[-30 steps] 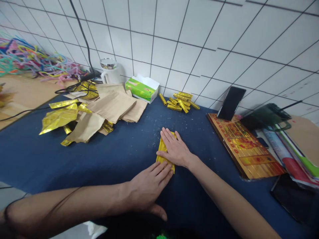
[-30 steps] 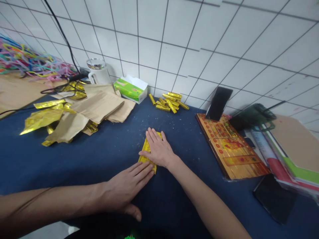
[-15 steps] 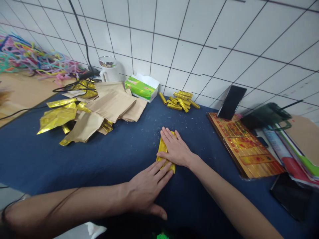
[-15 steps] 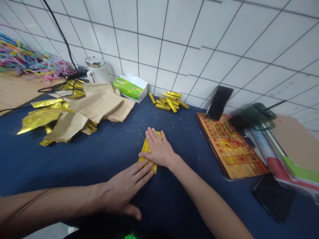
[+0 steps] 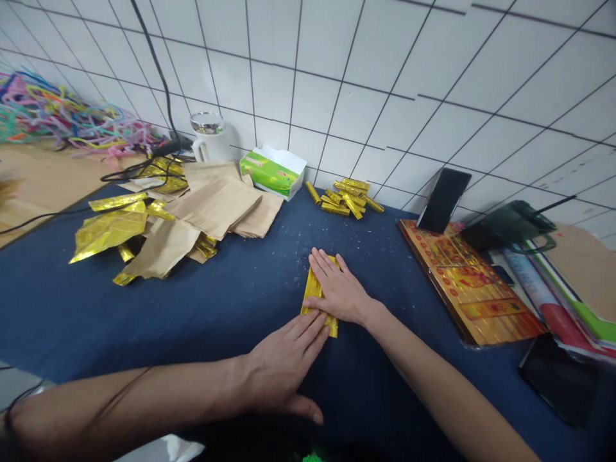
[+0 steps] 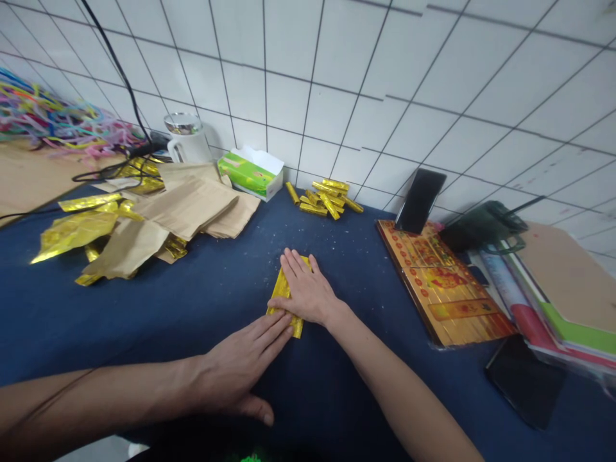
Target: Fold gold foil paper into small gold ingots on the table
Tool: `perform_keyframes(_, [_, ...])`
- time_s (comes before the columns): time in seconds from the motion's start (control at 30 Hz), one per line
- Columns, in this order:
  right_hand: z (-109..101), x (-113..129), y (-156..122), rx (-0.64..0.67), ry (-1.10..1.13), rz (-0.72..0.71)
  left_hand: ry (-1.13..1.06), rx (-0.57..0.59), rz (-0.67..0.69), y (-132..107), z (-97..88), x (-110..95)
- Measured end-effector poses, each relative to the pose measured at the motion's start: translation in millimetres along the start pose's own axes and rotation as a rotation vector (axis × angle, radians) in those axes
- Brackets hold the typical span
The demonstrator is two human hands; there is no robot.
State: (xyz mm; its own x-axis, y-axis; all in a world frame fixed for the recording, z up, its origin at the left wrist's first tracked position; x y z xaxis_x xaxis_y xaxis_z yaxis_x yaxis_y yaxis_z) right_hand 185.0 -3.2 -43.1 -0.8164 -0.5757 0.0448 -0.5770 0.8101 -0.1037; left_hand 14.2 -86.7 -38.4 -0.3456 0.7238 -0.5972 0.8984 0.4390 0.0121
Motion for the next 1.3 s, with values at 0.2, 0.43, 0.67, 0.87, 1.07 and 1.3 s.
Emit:
perform_keyframes(0.2, [-24,-26,-20,-0.176,0.498,0.154,-0.004,0.013,0.007,0,-0.7,-2])
perform_keyframes(0.43, [-29,21,-22,-0.062,0.207,-0.112,-0.045,0.000,0.010,0,-6.2,-4])
perform_keyframes(0.67, [-8,13,-5,0.046,-0.028,-0.116,-0.036,-0.008,0.019,0,-7.3,-4])
perform_keyframes(0.87, [-4,-3,4,0.007,-0.114,-0.042,-0.023,-0.018,0.025,-2,-1.7,-2])
perform_keyframes(1.07, [-2,0,3,-0.016,-0.148,-0.056,0.018,-0.013,0.018,2,-10.5,-3])
perform_keyframes(1.3, [4,-3,4,-0.028,-0.136,-0.058,0.068,-0.027,0.038,-2,-5.3,-3])
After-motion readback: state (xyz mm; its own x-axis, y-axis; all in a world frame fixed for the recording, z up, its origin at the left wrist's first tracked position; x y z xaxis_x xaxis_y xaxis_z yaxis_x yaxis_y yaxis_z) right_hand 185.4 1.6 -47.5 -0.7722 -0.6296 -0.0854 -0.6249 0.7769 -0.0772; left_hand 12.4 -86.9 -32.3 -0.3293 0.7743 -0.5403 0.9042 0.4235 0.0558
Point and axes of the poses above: each hand's wrist, its own y-axis towards the middle knuckle, its own z-axis out of the palm, x = y × z, the point moved 1 cm from there along y, towards the middle knuckle, and after that the axes turned 12 degrees about -y, right-handed, at the moved point
